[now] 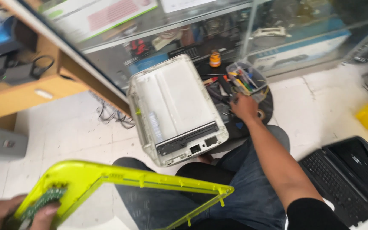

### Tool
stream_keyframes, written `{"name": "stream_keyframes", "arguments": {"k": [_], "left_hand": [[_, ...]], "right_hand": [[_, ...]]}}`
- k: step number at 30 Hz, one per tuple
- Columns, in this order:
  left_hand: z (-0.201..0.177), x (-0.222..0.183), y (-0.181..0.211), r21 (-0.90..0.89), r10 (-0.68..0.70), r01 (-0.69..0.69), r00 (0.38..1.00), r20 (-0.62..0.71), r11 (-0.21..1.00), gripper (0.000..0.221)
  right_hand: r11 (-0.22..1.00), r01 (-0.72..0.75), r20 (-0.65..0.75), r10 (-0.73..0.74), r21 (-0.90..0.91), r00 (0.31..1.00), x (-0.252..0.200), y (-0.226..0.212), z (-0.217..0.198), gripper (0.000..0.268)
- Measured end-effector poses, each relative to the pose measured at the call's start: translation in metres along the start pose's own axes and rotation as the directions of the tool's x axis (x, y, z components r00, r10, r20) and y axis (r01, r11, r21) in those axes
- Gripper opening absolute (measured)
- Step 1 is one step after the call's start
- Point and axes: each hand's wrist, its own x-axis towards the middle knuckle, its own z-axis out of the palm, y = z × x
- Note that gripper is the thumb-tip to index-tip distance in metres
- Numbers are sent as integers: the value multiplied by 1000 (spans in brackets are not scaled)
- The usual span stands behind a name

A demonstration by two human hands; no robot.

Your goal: Screwing a circuit board onto a scanner frame and then fitting the frame onto the scanner body.

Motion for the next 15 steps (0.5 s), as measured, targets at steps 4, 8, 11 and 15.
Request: {"name": "stream_keyframes", "arguments": {"k": [4, 8, 11, 15], "left_hand": [[4, 0, 23, -221, -97, 43, 965, -242, 974, 25], [0, 35, 14, -359, 321, -532, 802, -503, 767, 44], [-13, 57, 45, -275, 457, -679, 687, -565, 680, 40], [-30, 94, 70, 5, 631, -864, 365, -685, 504, 42]], "right_hand": [[981, 162, -5, -163, -104, 987, -8, 8, 0, 30], [985, 170, -25, -170, 0, 985, -19, 5, -16, 32], [948, 276, -173, -249, 156, 953, -23, 7, -27, 31], [561, 6, -79, 106, 828, 991, -80, -37, -93, 19]]}}
